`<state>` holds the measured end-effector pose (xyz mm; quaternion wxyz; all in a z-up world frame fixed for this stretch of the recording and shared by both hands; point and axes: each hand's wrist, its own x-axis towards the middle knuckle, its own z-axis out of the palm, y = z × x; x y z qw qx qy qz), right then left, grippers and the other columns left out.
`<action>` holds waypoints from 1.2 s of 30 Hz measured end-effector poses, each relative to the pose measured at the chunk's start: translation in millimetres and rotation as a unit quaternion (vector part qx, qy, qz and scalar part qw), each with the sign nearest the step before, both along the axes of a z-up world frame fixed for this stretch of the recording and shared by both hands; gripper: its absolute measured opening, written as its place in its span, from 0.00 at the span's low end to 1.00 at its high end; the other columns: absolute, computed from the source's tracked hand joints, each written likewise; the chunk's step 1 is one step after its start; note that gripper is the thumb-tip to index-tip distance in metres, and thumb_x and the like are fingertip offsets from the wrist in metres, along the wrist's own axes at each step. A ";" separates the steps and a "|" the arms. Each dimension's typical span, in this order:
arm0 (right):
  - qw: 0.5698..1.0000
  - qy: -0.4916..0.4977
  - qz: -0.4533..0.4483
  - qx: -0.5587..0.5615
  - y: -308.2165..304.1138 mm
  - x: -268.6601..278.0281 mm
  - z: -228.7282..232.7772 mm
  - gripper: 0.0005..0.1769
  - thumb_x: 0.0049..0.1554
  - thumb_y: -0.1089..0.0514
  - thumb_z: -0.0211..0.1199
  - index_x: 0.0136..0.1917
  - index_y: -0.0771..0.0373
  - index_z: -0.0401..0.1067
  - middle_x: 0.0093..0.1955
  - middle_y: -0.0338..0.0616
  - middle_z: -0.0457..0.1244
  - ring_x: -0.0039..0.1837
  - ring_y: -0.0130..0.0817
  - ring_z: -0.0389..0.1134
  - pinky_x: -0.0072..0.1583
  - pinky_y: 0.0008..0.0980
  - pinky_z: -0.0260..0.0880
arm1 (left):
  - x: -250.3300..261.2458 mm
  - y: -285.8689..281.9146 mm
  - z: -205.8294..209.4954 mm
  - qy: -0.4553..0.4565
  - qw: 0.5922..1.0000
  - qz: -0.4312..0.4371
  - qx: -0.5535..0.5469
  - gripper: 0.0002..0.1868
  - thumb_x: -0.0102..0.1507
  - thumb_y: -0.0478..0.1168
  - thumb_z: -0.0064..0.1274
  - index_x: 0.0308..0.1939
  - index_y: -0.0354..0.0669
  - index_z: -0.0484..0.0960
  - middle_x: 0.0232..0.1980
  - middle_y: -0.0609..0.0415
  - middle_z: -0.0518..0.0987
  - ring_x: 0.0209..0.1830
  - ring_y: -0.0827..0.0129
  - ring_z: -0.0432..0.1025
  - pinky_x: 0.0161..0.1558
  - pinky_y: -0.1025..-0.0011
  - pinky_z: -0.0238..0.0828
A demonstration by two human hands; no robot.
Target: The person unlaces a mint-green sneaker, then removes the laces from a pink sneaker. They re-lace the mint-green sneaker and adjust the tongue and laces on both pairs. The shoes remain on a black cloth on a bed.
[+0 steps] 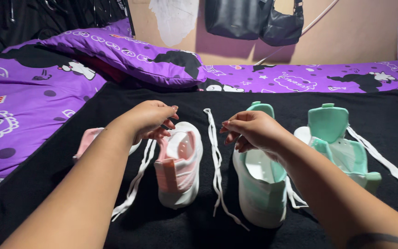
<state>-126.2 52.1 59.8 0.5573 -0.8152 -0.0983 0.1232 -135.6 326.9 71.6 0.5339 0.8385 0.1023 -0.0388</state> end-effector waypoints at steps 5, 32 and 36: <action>1.000 -0.022 0.011 -0.009 23.5 -2.3 -4.8 0.14 0.59 0.48 0.63 0.48 0.60 0.78 0.36 0.39 0.70 0.32 0.27 0.66 0.36 0.27 0.68 | -3.3 25.2 -7.6 -0.020 0.999 0.001 0.048 0.17 0.66 0.53 0.50 0.46 0.44 0.81 0.39 0.53 0.82 0.31 0.73 0.76 0.33 0.73 0.71; 0.911 -0.309 0.048 -0.268 86.5 -12.7 -37.5 0.15 0.44 0.52 0.75 0.47 0.51 0.85 0.50 0.48 0.70 0.53 0.44 0.73 0.57 0.38 0.72 | -21.3 37.3 -67.5 0.049 0.998 -0.020 -0.039 0.25 0.63 0.46 0.52 0.61 0.39 0.72 0.52 0.42 0.82 0.39 0.54 0.83 0.37 0.62 0.83; 0.905 -0.300 0.039 -0.300 89.6 -11.8 -34.9 0.17 0.42 0.46 0.78 0.43 0.55 0.84 0.50 0.47 0.70 0.53 0.43 0.73 0.57 0.38 0.72 | -16.8 37.4 -74.6 0.052 0.997 -0.011 -0.053 0.24 0.63 0.47 0.52 0.60 0.40 0.75 0.52 0.45 0.83 0.40 0.54 0.82 0.40 0.62 0.82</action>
